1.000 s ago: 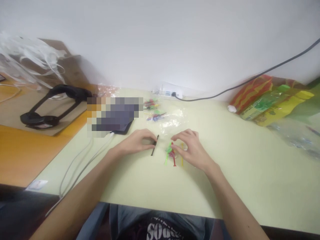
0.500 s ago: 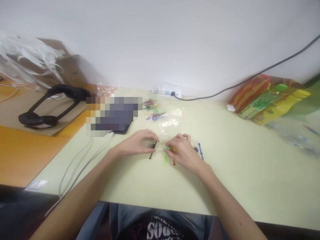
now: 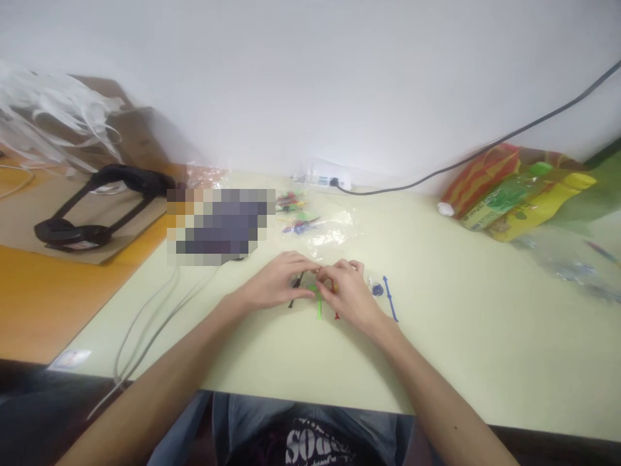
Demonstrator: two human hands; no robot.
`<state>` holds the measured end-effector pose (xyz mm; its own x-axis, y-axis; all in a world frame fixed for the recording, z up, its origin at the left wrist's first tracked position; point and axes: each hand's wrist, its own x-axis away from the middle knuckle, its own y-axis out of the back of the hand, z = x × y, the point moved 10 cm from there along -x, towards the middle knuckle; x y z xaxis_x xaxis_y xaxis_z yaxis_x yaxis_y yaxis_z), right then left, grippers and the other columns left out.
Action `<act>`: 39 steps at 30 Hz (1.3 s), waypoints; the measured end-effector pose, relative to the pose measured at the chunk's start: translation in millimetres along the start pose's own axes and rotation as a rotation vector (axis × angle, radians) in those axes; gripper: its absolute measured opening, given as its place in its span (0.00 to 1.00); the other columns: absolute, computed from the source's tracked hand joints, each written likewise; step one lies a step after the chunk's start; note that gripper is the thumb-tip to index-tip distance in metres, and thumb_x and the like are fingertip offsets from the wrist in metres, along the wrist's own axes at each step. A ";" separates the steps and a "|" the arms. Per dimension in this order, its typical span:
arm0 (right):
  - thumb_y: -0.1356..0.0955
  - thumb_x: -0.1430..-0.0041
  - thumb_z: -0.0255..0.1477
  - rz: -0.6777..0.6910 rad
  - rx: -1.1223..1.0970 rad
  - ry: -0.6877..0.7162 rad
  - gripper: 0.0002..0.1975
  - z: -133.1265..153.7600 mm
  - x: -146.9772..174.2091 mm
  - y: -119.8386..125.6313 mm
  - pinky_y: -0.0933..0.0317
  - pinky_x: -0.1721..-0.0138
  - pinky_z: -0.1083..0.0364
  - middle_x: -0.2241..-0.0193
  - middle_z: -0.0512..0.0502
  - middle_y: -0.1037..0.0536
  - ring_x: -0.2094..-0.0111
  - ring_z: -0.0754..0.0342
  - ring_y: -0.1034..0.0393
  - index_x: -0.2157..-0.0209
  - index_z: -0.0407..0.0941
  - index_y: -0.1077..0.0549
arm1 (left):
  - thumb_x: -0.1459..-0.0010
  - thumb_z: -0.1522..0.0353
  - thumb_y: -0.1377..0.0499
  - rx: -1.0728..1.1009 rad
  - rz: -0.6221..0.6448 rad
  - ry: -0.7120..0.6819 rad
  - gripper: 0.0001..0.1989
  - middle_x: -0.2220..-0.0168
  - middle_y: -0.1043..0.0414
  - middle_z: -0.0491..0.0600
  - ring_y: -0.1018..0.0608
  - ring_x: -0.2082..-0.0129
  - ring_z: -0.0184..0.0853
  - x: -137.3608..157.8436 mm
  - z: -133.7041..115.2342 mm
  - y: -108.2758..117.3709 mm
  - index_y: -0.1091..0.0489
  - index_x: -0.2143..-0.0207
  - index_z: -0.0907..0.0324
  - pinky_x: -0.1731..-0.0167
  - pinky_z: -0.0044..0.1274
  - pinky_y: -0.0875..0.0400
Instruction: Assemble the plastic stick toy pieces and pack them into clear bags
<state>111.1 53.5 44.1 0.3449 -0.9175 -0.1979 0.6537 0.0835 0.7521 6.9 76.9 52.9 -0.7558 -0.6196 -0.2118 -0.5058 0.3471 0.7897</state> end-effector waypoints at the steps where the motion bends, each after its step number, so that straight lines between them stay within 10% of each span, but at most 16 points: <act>1: 0.33 0.33 0.26 0.004 -0.004 0.000 0.03 0.1 -0.2 -0.3 0.54 0.46 0.47 0.65 0.52 0.19 0.57 0.51 0.32 0.63 0.47 0.27 | 0.39 0.57 0.33 -0.014 0.010 -0.001 0.22 0.51 0.22 0.50 0.24 0.50 0.41 -0.4 0.8 -1.6 0.27 0.44 0.52 0.47 0.33 0.35; 15: 0.31 0.35 0.29 0.076 0.335 0.102 0.12 12.2 7.8 -3.3 0.55 0.48 0.44 0.70 0.47 0.24 0.56 0.48 0.36 0.73 0.44 0.31 | 0.35 0.63 0.36 -0.050 -0.092 -0.070 0.06 0.61 0.22 0.48 0.24 0.57 0.37 2.9 3.6 1.8 0.23 0.63 0.56 0.51 0.31 0.33; 39: 0.37 0.34 0.17 -0.036 0.163 0.029 0.09 8.5 4.3 11.5 0.55 0.47 0.45 0.68 0.48 0.21 0.58 0.50 0.33 0.65 0.44 0.30 | 0.39 0.63 0.33 0.132 -0.504 0.029 0.08 0.57 0.21 0.51 0.20 0.54 0.38 13.0 7.8 43.9 0.25 0.60 0.57 0.50 0.30 0.26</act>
<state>114.4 47.2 57.3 0.3441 -0.9070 -0.2427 0.5489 -0.0154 0.8358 -28.3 89.6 80.3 -0.3944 -0.7511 -0.5295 -0.8534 0.0858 0.5141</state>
